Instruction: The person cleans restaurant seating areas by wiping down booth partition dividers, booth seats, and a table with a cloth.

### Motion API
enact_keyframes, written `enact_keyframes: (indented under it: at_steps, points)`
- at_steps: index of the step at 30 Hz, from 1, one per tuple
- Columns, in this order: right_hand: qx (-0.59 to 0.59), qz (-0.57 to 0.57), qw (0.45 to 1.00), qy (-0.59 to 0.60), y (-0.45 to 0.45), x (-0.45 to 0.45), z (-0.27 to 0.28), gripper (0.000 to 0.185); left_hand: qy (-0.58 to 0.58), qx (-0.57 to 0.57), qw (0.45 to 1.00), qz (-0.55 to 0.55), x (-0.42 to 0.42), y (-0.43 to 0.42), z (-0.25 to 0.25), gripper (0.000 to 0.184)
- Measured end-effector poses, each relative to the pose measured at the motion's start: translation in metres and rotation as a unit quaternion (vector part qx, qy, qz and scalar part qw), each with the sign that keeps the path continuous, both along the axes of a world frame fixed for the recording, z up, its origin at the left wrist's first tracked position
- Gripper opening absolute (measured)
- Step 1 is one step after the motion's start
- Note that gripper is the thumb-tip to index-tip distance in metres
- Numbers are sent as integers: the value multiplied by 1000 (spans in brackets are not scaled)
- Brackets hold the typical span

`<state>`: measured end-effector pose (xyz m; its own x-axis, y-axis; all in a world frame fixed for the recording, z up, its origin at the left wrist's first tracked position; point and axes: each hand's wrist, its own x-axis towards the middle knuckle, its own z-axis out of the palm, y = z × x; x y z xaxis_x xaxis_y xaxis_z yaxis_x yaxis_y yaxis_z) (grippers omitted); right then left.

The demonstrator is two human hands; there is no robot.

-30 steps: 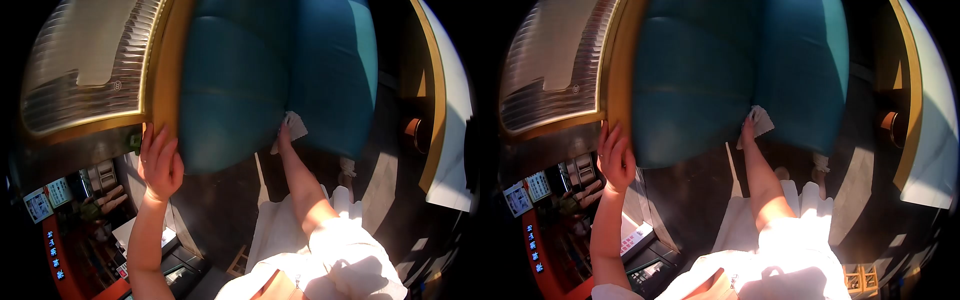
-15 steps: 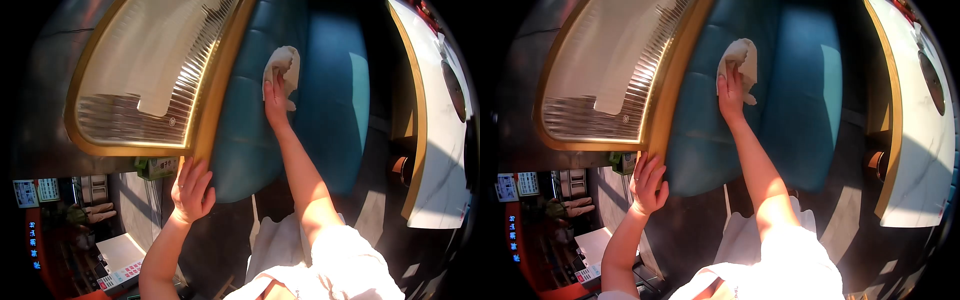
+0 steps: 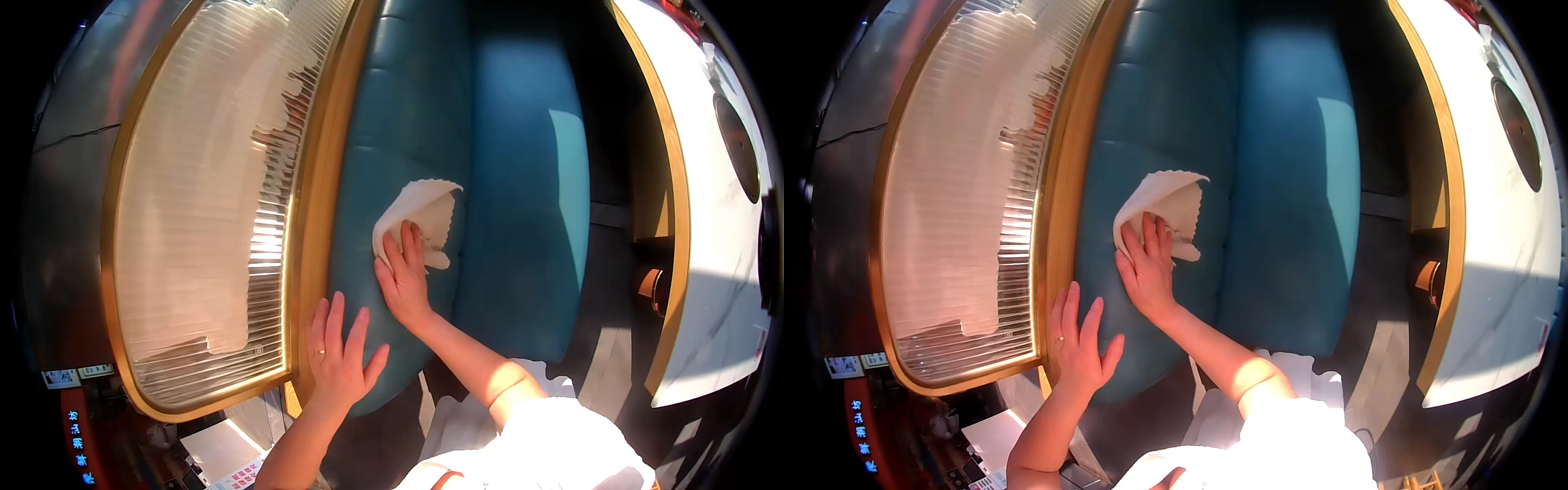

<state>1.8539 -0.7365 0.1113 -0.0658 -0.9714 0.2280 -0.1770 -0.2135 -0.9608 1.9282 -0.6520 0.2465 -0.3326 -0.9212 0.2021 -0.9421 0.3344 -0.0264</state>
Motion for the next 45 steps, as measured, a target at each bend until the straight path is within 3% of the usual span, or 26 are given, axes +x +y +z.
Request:
enact_keyframes:
  at_steps: [1, 3, 5, 7, 8, 10, 11, 13, 16, 18, 20, 23, 25, 26, 27, 29, 31, 32, 33, 34, 36, 37, 39, 41, 43, 45]
  points:
    - [-43, -10, 997, 64, -38, 0, 14, 40, -1, -26, 1000, -7, -9, -30, -2, 47]
    - [-120, -32, 992, 11, -127, -13, 6, 41, -17, -62, 998, -10, -22, -88, -7, 49]
    - [-68, -101, 984, -129, -199, -22, -41, 43, -31, -66, 997, -11, -26, -134, -16, 50]
    - [97, -64, 968, -223, -224, -45, -109, 46, -24, -57, 998, -14, -25, -176, -30, 52]
    - [226, -42, 960, -163, -227, -55, -185, 53, -26, -54, 998, -17, -23, -189, -36, 52]
    - [355, -72, 875, -320, -164, -40, -310, 59, -45, -22, 999, 1, -21, -210, -46, 53]
    - [406, -91, 848, -329, -125, -35, -315, 57, -46, -21, 999, 0, -20, -214, -46, 53]
    - [408, -118, 847, -318, -66, -23, -268, 54, -3, -24, 999, 43, -23, -206, -44, 54]
    - [223, -53, 945, -231, -58, -21, -118, 51, -17, -18, 998, 60, -28, -209, -43, 55]
    - [26, 21, 994, -105, -109, -28, -36, 47, -18, -13, 998, 58, -24, -208, -44, 55]
    - [-69, -13, 997, 45, -186, -27, 13, 41, -23, -15, 998, 58, -23, -209, -41, 56]
    - [-182, -84, 977, 74, -320, -28, 18, 35, -1, 8, 998, 67, -26, -210, -39, 56]
    - [-179, -135, 975, 6, -400, -39, -11, 39, 11, 16, 997, 70, -26, -210, -40, 57]
    - [-154, -99, 978, -97, -433, -53, -37, 42, 7, 18, 997, 71, -26, -210, -41, 57]
    - [-59, -121, 981, -139, -441, -64, -69, 44, 11, 18, 997, 72, -26, -209, -42, 57]
    - [117, -80, 974, -174, -460, -69, -207, 53, 15, 18, 997, 72, -24, -213, -42, 57]
    - [283, -22, 877, -387, -384, -79, -309, 59, 11, 22, 997, 72, -26, -211, -43, 58]
    - [376, -47, 831, -408, -338, -71, -364, 60, 11, 27, 997, 71, -27, -211, -44, 58]
    - [454, -40, 805, -379, -279, -68, -375, 61, 5, 25, 997, 73, -27, -212, -43, 58]
    - [403, -100, 862, -291, -227, -60, -326, 63, -1, 22, 997, 74, -27, -212, -42, 58]
    - [457, -126, 829, -298, -162, -46, -297, 62, 1, 21, 997, 70, -27, -213, -43, 58]
    - [444, -111, 784, -420, -132, -40, -288, 59, 0, 22, 997, 71, -28, -211, -42, 58]
    - [345, -95, 874, -328, -104, -26, -214, 54, 7, 22, 997, 69, -28, -212, -41, 58]
    - [199, -60, 961, -182, -115, -27, -124, 50, 15, 19, 997, 71, -29, -211, -40, 58]
    - [106, -21, 991, -84, -165, -35, -46, 51, 4, 28, 997, 74, -27, -211, -38, 59]
    - [-48, -29, 998, 5, -241, -39, -23, 48, 6, 24, 997, 76, -27, -212, -37, 59]
